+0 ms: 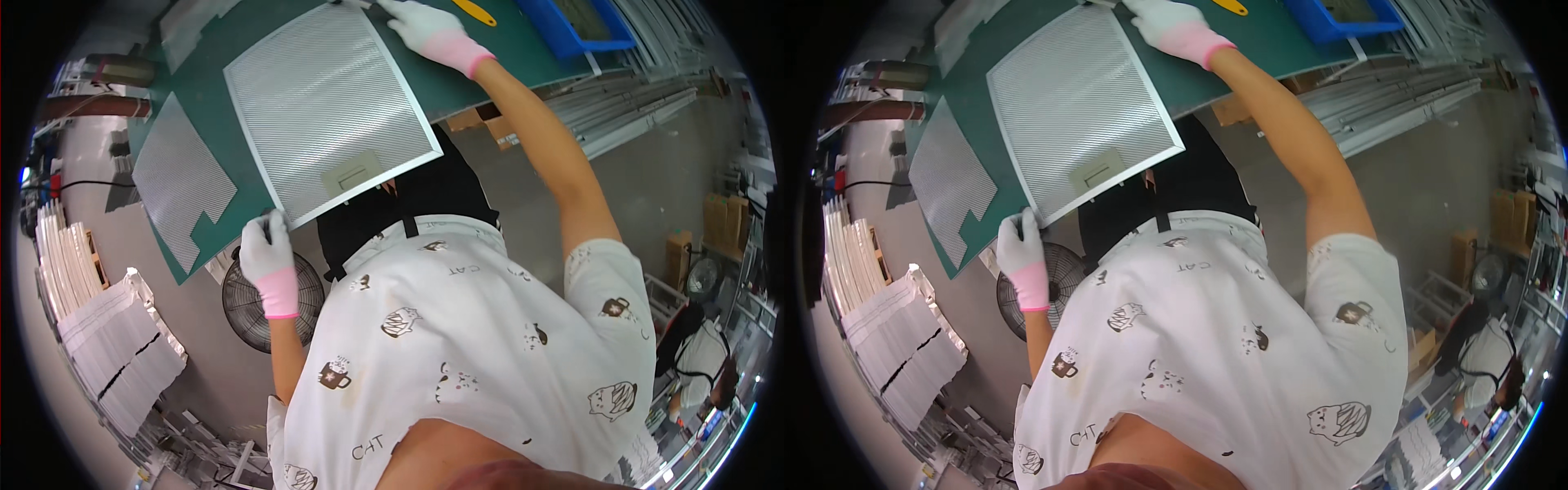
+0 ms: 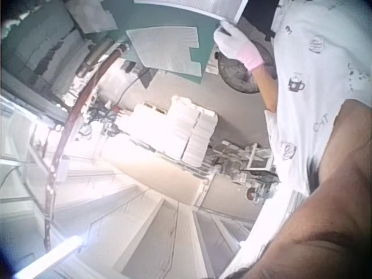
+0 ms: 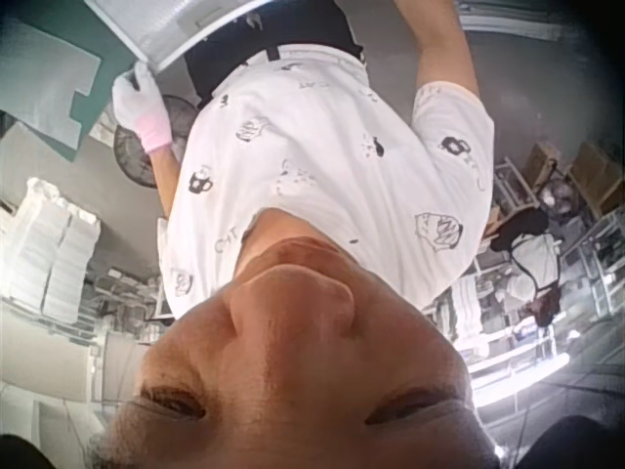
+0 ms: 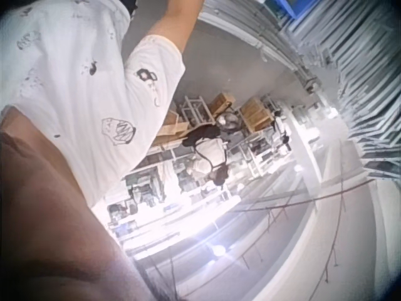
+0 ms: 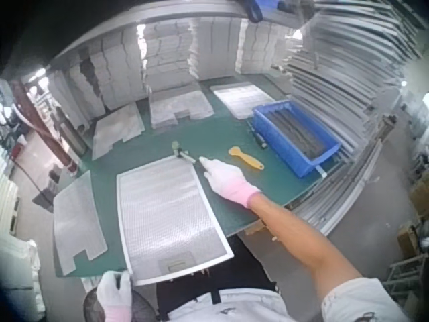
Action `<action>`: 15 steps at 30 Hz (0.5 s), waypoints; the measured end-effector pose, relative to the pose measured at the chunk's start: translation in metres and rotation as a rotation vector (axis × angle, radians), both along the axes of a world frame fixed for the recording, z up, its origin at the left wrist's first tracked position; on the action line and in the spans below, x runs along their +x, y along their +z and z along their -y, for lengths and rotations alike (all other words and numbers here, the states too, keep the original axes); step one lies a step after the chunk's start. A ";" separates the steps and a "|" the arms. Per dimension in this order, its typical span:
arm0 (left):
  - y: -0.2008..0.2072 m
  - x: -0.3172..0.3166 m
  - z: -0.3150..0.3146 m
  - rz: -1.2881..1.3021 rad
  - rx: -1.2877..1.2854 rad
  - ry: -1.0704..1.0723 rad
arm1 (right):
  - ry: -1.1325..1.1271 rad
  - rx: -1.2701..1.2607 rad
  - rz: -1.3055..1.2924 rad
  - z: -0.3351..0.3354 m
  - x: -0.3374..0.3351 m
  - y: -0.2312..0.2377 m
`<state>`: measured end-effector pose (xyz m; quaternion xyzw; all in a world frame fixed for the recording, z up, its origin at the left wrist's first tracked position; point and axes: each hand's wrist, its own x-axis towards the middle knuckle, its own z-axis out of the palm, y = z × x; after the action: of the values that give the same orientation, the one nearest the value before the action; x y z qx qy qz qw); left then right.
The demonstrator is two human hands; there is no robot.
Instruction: Assembling metal mesh filters into frames using a hammer and electric drill at a workbench.
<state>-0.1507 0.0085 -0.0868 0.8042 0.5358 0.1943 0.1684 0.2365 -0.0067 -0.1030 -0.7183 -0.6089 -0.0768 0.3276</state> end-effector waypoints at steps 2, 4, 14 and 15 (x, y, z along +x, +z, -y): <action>-0.007 0.001 -0.009 -0.185 -0.049 -0.043 | -0.008 -0.006 -0.104 -0.036 0.073 -0.064; -0.029 -0.031 -0.012 0.086 -0.404 0.087 | -0.116 -0.342 -0.932 -0.025 -0.007 0.036; -0.025 0.004 0.011 1.315 -1.262 0.019 | 0.312 0.043 -1.643 0.128 -0.073 0.034; -0.016 0.015 0.014 1.292 -1.263 -0.060 | 0.393 0.029 -1.785 0.129 -0.088 0.020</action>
<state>-0.1356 -0.0057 -0.1027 0.3101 0.3226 0.2734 0.8515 0.1482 -0.1354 -0.0828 -0.3899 -0.2398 0.5569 0.6931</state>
